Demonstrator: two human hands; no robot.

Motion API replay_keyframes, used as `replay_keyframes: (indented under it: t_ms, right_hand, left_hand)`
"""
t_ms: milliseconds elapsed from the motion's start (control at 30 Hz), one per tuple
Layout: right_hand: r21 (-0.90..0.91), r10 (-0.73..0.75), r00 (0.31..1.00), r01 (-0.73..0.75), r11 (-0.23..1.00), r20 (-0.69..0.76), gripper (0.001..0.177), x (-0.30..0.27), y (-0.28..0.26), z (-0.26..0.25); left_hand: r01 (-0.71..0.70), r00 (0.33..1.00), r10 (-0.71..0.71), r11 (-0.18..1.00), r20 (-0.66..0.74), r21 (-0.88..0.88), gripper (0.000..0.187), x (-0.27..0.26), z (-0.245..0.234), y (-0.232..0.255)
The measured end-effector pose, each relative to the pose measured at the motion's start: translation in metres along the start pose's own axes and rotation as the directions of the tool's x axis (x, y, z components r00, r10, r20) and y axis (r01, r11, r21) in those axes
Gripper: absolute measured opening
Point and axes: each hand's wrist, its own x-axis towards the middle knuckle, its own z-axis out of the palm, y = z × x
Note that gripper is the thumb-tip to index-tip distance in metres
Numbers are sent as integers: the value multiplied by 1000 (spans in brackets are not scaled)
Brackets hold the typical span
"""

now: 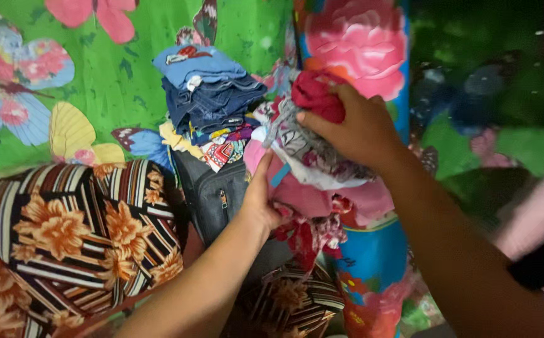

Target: The person picks up several garments including denim shorts and patterned clothing from chairs, gathers them into a stack, and places the stack onto a suitcase.

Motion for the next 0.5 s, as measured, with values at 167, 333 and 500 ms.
replay_keyframes:
  t_ms: [167, 333, 500]
  right_hand:
    - [-25, -11, 1000, 11, 1000, -10, 84, 33, 26, 17]
    - [-5, -76, 997, 76, 997, 2, 79, 79, 50, 21]
    - [-50, -215, 975, 212, 976, -63, 79, 113, 76, 26]
  left_hand:
    - [-121, 993, 121, 993, -10, -8, 75, 40, 7, 8]
    - [-119, 993, 118, 990, -9, -70, 75, 78, 30, 24]
    - [-225, 971, 231, 970, 59, -87, 74, 118, 47, 49]
